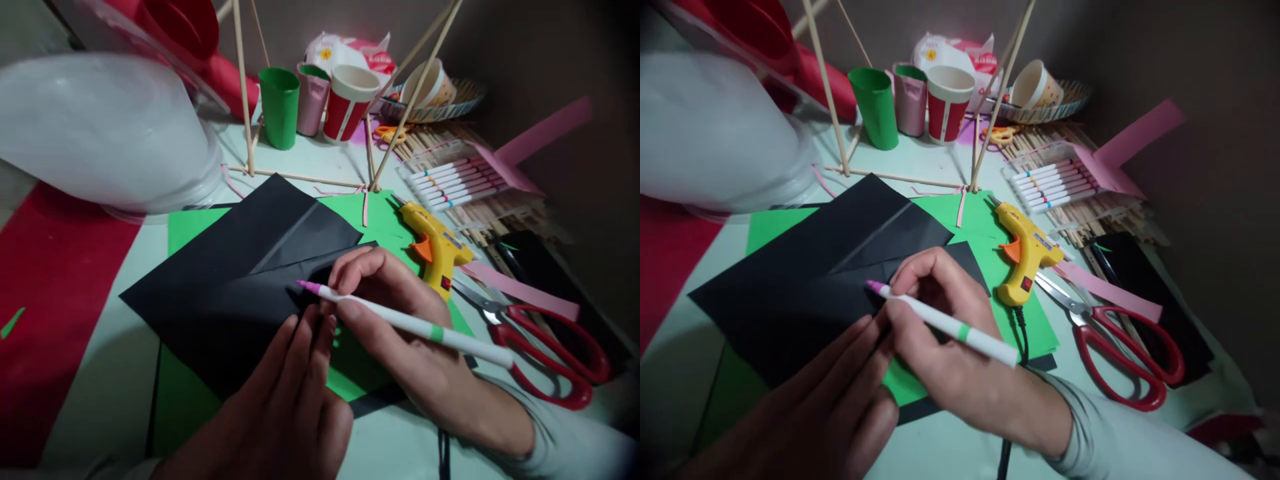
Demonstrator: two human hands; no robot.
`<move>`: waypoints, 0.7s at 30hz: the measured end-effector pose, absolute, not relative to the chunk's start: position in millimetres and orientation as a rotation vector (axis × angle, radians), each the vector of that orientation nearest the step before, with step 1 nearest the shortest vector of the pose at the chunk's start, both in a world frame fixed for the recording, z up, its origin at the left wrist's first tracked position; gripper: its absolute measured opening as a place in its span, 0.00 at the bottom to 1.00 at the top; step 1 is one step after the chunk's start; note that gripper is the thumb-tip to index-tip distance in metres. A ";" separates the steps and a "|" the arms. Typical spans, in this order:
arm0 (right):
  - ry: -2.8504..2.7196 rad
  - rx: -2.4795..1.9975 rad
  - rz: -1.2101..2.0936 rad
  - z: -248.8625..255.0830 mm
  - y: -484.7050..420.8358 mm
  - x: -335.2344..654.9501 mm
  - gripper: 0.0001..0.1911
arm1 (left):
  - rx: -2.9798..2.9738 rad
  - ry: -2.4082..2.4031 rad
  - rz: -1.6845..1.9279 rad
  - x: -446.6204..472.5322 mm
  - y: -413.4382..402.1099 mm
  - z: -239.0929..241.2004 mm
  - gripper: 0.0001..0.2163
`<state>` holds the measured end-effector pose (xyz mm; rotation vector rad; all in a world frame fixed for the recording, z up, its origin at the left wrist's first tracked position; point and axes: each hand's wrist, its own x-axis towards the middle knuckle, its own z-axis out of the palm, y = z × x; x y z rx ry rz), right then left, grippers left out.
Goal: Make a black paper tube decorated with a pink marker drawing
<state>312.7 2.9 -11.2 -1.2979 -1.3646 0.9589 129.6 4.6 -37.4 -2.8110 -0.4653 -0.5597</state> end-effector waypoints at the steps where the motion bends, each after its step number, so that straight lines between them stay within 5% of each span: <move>1: -1.414 -1.315 0.959 -11.7 2.1 311.4 0.04 | -2.805 -0.473 -0.548 128.9 3.3 -38.7 0.12; 21: -1.434 -1.313 0.983 -17.1 0.8 309.7 0.06 | -2.721 -0.634 -0.381 120.5 -24.9 -35.6 0.05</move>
